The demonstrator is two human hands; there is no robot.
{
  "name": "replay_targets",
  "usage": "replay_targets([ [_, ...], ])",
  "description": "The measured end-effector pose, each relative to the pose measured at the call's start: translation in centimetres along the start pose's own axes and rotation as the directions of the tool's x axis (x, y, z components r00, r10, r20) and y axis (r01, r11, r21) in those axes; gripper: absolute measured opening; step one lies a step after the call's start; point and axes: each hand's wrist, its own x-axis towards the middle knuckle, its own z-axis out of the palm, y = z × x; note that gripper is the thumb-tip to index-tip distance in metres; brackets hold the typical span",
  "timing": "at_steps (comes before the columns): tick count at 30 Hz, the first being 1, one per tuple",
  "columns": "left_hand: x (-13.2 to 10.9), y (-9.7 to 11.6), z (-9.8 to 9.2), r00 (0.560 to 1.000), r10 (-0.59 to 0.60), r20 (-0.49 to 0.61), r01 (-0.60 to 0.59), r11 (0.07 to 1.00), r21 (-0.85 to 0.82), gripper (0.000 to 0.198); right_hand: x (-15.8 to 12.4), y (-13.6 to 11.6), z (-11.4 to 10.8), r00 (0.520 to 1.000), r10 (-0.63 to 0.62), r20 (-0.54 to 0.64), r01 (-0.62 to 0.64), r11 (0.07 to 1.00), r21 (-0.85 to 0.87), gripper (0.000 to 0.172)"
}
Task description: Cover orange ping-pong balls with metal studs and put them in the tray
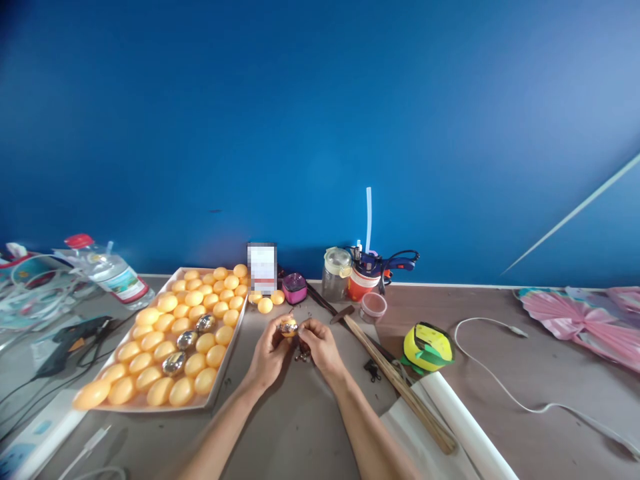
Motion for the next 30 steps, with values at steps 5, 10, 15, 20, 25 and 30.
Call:
replay_targets([
  [5,0.2,-0.2,0.1,0.998,-0.02,-0.061,0.016,0.997,-0.073,0.034,0.0,-0.2,-0.1,0.989,-0.118,-0.084,0.11,0.989,-0.099,0.016],
  [10,0.5,-0.7,-0.1,0.989,-0.011,-0.144,0.001,0.998,-0.067,0.035,-0.1,-0.4,-0.7,0.936,-0.348,-0.05,0.279,0.821,-0.498,0.008],
  [15,0.5,-1.1,-0.2,0.988,0.023,-0.151,-0.025,1.0,-0.014,0.034,-0.1,-0.1,-0.6,0.9,-0.395,0.182,0.393,0.56,-0.729,0.016],
  [20,0.5,-1.2,-0.2,0.99,0.014,-0.144,-0.016,1.0,-0.012,0.035,-0.8,-0.1,-0.2,0.901,-0.351,0.257,0.372,0.316,-0.873,0.014],
  [25,0.5,-1.2,-0.1,0.988,0.004,-0.152,-0.007,1.0,-0.016,0.035,-1.1,-0.2,0.0,0.918,-0.307,0.252,0.317,0.185,-0.93,0.008],
  [30,0.5,-1.3,-0.1,0.986,0.011,-0.164,-0.014,1.0,-0.017,0.034,-0.8,0.1,-0.1,0.909,-0.327,0.259,0.338,0.214,-0.916,0.017],
])
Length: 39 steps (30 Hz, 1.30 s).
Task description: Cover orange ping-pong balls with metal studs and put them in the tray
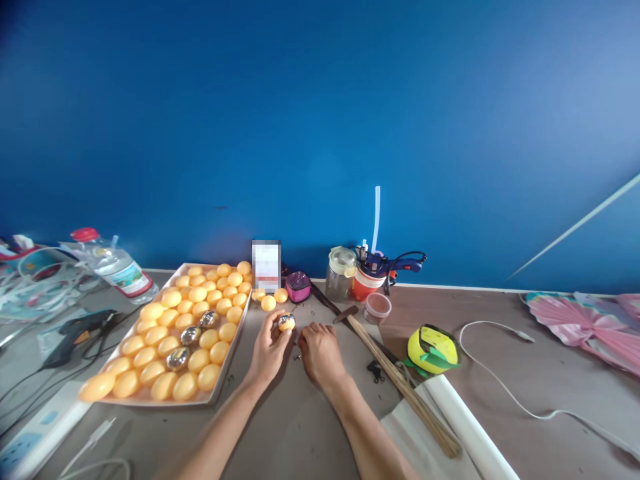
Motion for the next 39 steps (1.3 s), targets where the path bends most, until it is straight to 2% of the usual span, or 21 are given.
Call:
replay_targets([
  [2,0.0,0.0,0.0,1.0,0.002,0.007,-0.002,1.0,0.003,0.034,0.1,0.3,0.1,0.998,0.029,-0.05,-0.025,0.996,0.081,0.019],
  [6,0.0,0.2,0.0,1.0,0.003,0.019,-0.003,1.0,0.002,0.034,0.5,0.8,0.2,0.977,0.172,-0.129,-0.135,0.958,0.254,0.017],
  [9,0.0,0.4,0.0,1.0,0.002,0.026,-0.002,1.0,0.004,0.034,0.6,1.1,0.2,0.974,0.184,-0.132,-0.137,0.944,0.301,0.015],
  [13,-0.1,0.3,0.0,1.0,-0.008,0.012,0.008,1.0,0.004,0.035,0.4,1.1,0.4,0.985,0.096,-0.143,-0.064,0.974,0.217,0.012],
  [16,-0.1,0.2,0.0,1.0,-0.019,0.013,0.019,1.0,-0.001,0.037,0.1,1.1,0.6,0.988,0.077,-0.134,-0.064,0.993,0.096,0.019],
  [18,-0.1,0.1,0.0,1.0,-0.017,0.013,0.018,1.0,-0.003,0.039,0.0,1.0,0.6,0.991,0.075,-0.11,-0.07,0.996,0.05,0.018],
  [21,-0.1,0.3,0.0,1.0,-0.009,0.019,0.009,1.0,-0.004,0.04,0.1,1.0,0.6,0.992,0.08,-0.097,-0.074,0.995,0.064,0.01],
  [26,-0.1,0.5,0.0,0.999,-0.016,0.028,0.017,1.0,-0.013,0.039,0.2,0.9,0.3,0.991,0.086,-0.106,-0.072,0.989,0.127,0.01],
  [28,-0.2,0.5,0.0,1.0,-0.017,0.023,0.017,1.0,-0.003,0.039,0.2,0.8,0.1,0.994,0.068,-0.081,-0.06,0.993,0.101,0.008],
  [33,-0.2,0.6,-0.1,1.0,-0.016,0.005,0.016,1.0,0.015,0.039,-0.2,-0.2,0.0,1.0,-0.009,-0.02,0.01,0.999,0.042,0.018],
  [37,-0.2,0.7,0.0,1.0,-0.023,0.014,0.023,1.0,-0.004,0.04,-0.3,-0.7,0.4,1.0,-0.023,-0.014,0.023,1.0,0.008,0.008],
  [39,-0.2,0.7,0.0,1.0,-0.018,0.009,0.018,1.0,-0.007,0.041,-0.2,-0.7,0.6,1.0,-0.022,-0.019,0.022,1.0,0.008,0.01],
])
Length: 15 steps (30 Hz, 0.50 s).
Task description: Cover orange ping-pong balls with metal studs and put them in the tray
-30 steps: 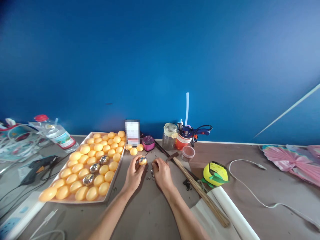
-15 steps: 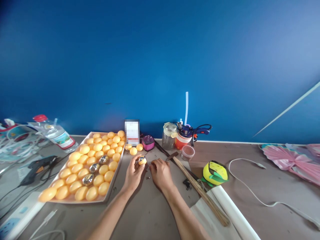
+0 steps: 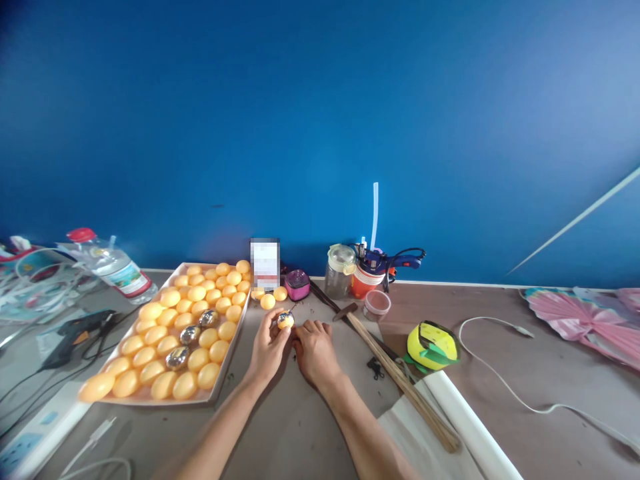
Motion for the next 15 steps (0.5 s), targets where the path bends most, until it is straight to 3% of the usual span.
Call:
replay_targets([
  [7,0.1,-0.1,0.1,1.0,0.017,-0.014,-0.016,1.0,0.019,0.039,0.3,0.7,0.2,0.993,0.039,-0.113,-0.023,0.99,0.137,0.011],
  [15,0.1,0.0,0.1,1.0,0.019,0.001,-0.019,0.999,0.029,0.036,0.7,1.3,-0.1,0.953,0.24,-0.187,-0.138,0.889,0.437,0.014],
])
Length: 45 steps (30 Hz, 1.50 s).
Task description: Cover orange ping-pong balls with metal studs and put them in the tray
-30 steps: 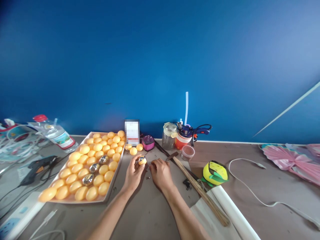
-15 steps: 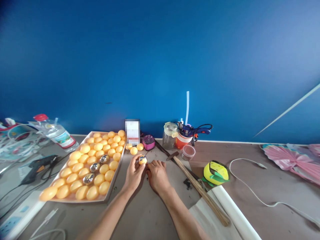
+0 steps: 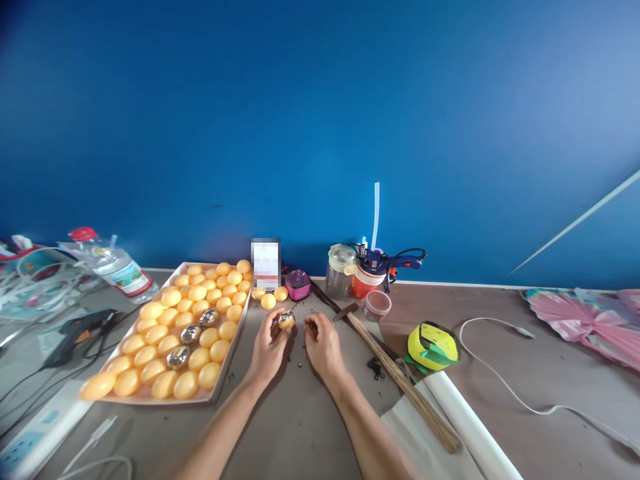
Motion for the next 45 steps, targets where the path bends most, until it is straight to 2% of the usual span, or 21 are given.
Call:
replay_targets([
  [3,0.0,0.0,0.0,1.0,0.004,0.013,-0.004,1.0,0.01,0.033,0.2,0.2,0.0,0.999,0.052,0.016,-0.053,0.988,0.146,0.018],
  [6,-0.1,0.1,0.0,1.0,0.011,0.015,-0.011,1.0,0.017,0.032,0.4,0.3,0.0,0.986,0.157,0.06,-0.168,0.945,0.279,0.014],
  [10,-0.2,0.3,0.0,0.998,-0.013,0.059,0.011,0.999,0.032,0.033,0.5,0.4,-0.2,0.948,0.283,0.144,-0.315,0.785,0.534,0.021],
  [14,-0.3,0.4,0.0,0.998,0.044,0.054,-0.048,0.996,0.076,0.034,0.6,0.1,-0.5,0.937,0.288,0.196,-0.342,0.655,0.674,0.024],
  [19,-0.4,0.4,0.0,0.996,0.065,0.058,-0.07,0.994,0.079,0.033,0.5,-0.6,-0.6,0.941,0.271,0.202,-0.333,0.645,0.688,0.024],
  [25,-0.4,0.6,-0.1,0.997,0.06,0.055,-0.064,0.994,0.086,0.033,0.3,-1.1,-0.5,0.925,0.249,0.288,-0.381,0.602,0.702,0.025],
  [30,-0.3,0.6,-0.1,0.998,0.038,0.045,-0.042,0.996,0.081,0.032,0.2,-1.4,-0.5,0.915,0.264,0.305,-0.403,0.583,0.705,0.026],
  [39,-0.4,0.4,0.0,0.998,-0.026,0.049,0.024,0.998,0.051,0.039,0.2,-0.8,-0.2,0.925,0.258,0.28,-0.381,0.655,0.653,0.028],
  [45,-0.3,0.2,0.0,0.998,-0.025,0.053,0.022,0.999,0.041,0.038,0.1,-1.2,-0.3,0.926,0.266,0.266,-0.376,0.676,0.634,0.021],
])
